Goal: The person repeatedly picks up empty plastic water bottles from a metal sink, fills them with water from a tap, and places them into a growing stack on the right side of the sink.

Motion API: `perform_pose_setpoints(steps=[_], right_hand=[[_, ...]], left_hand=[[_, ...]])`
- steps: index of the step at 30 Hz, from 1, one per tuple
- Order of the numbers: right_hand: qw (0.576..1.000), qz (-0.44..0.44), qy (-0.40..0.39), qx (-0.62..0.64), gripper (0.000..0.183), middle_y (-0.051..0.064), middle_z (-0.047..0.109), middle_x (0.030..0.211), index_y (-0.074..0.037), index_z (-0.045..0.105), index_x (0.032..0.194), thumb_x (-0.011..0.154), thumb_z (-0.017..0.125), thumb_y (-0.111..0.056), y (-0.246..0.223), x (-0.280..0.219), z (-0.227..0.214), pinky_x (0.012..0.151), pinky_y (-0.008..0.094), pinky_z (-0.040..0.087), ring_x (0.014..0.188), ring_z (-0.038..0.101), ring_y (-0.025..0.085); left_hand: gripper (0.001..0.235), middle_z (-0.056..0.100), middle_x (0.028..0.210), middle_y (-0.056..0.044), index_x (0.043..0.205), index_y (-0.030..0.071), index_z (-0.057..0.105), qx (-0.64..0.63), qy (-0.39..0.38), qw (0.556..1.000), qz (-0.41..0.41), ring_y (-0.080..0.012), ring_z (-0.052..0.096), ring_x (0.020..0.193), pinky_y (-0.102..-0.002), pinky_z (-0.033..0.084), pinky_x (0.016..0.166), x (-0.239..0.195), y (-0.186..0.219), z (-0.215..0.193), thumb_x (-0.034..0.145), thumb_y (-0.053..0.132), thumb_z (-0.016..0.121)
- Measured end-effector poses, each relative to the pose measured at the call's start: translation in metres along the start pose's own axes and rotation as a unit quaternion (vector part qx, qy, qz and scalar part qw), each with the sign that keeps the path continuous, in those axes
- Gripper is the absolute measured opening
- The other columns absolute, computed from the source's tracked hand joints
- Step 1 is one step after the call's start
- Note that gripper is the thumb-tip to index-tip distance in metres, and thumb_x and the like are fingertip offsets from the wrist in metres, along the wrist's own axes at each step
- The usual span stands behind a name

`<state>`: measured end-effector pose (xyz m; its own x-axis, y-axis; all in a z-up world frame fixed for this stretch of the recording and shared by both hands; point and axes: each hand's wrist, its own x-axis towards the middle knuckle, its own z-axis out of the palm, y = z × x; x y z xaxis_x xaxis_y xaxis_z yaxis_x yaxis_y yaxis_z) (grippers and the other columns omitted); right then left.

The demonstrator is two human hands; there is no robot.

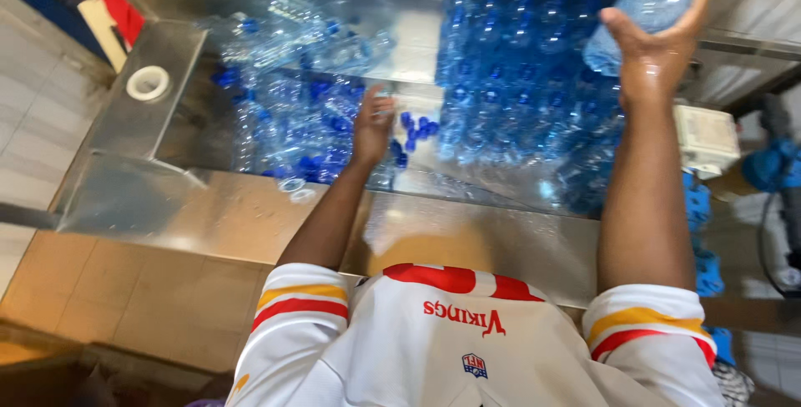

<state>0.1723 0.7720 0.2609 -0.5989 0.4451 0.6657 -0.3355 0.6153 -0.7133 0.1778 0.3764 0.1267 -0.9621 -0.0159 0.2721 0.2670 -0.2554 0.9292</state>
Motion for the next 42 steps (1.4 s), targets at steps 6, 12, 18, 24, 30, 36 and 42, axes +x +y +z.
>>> perform_pose_setpoints(steps=[6, 12, 18, 24, 30, 36, 42], right_hand=[[0.994, -0.076, 0.021, 0.075, 0.110, 0.026, 0.044, 0.169, -0.008, 0.038, 0.172, 0.116, 0.126, 0.027, 0.019, -0.005, 0.002, 0.126, 0.054, 0.078, 0.155, 0.058, 0.038], [0.996, -0.006, -0.063, 0.061, 0.052, 0.034, 0.065, 0.134, 0.014, 0.075, 0.141, 0.128, 0.091, -0.033, 0.001, -0.011, 0.001, 0.117, 0.068, 0.048, 0.136, 0.069, 0.046], [0.997, -0.003, -0.041, -0.070, 0.043, 0.025, 0.081, 0.133, 0.008, 0.082, 0.143, 0.131, 0.087, -0.033, -0.015, -0.019, -0.007, 0.099, 0.060, 0.059, 0.123, 0.080, 0.037], [0.988, -0.147, -0.014, 0.044, 0.094, 0.042, 0.043, 0.166, 0.001, 0.030, 0.168, 0.114, 0.096, 0.042, -0.021, -0.011, -0.006, 0.133, 0.055, 0.035, 0.156, 0.047, 0.050], [0.984, 0.017, -0.034, 0.174, 0.113, 0.040, 0.039, 0.182, -0.029, 0.009, 0.176, 0.133, 0.105, 0.014, -0.019, -0.016, -0.009, 0.134, 0.066, 0.044, 0.155, 0.085, 0.053], [0.999, 0.018, 0.008, 0.027, 0.124, 0.024, 0.063, 0.166, -0.007, 0.019, 0.170, 0.097, 0.114, -0.037, -0.034, -0.008, -0.004, 0.128, 0.039, 0.048, 0.151, 0.062, 0.032], [0.987, 0.139, 0.012, 0.076, 0.125, 0.012, 0.077, 0.146, -0.017, 0.030, 0.170, 0.077, 0.110, -0.043, -0.064, -0.013, 0.007, 0.106, 0.035, 0.066, 0.127, 0.079, 0.022]], left_hand=[[0.035, 0.080, 0.098, 0.001, 0.109, 0.019, 0.082, 0.426, 0.328, 0.842, 0.050, -0.0187, 0.071, 0.086, -0.039, 0.051, 0.074, -0.024, 0.014, -0.181, 0.101, 0.044, 0.060], [0.133, 0.038, 0.176, -0.024, 0.176, 0.005, 0.013, 0.435, 0.170, 0.780, -0.416, -0.0452, 0.046, 0.157, -0.046, 0.060, 0.110, -0.030, 0.000, -0.212, 0.085, 0.062, 0.091], [0.037, 0.079, 0.087, -0.010, 0.099, 0.006, 0.079, 0.349, 0.180, 0.804, -0.446, -0.0242, 0.074, 0.072, -0.043, 0.050, 0.061, -0.019, -0.011, -0.229, 0.079, 0.033, 0.096], [0.110, 0.050, 0.172, -0.016, 0.174, 0.019, 0.031, 0.269, 0.197, 0.867, -0.370, -0.0400, 0.052, 0.155, -0.052, 0.044, 0.123, -0.038, 0.014, -0.261, 0.084, 0.019, 0.094], [0.119, 0.045, 0.176, -0.016, 0.176, 0.024, 0.026, 0.230, 0.111, 0.919, -0.300, -0.0361, 0.045, 0.160, -0.050, 0.040, 0.126, -0.013, 0.029, -0.225, 0.079, 0.025, 0.095], [0.085, 0.070, 0.146, -0.005, 0.158, 0.017, 0.053, 0.163, -0.017, 0.966, -0.198, -0.0240, 0.066, 0.131, -0.039, 0.057, 0.106, 0.016, 0.034, -0.145, 0.083, 0.017, 0.092], [0.089, 0.064, 0.153, -0.009, 0.161, 0.014, 0.053, 0.195, -0.154, 0.965, -0.086, -0.0262, 0.063, 0.139, -0.040, 0.052, 0.114, 0.042, 0.062, -0.046, 0.082, 0.022, 0.094]])
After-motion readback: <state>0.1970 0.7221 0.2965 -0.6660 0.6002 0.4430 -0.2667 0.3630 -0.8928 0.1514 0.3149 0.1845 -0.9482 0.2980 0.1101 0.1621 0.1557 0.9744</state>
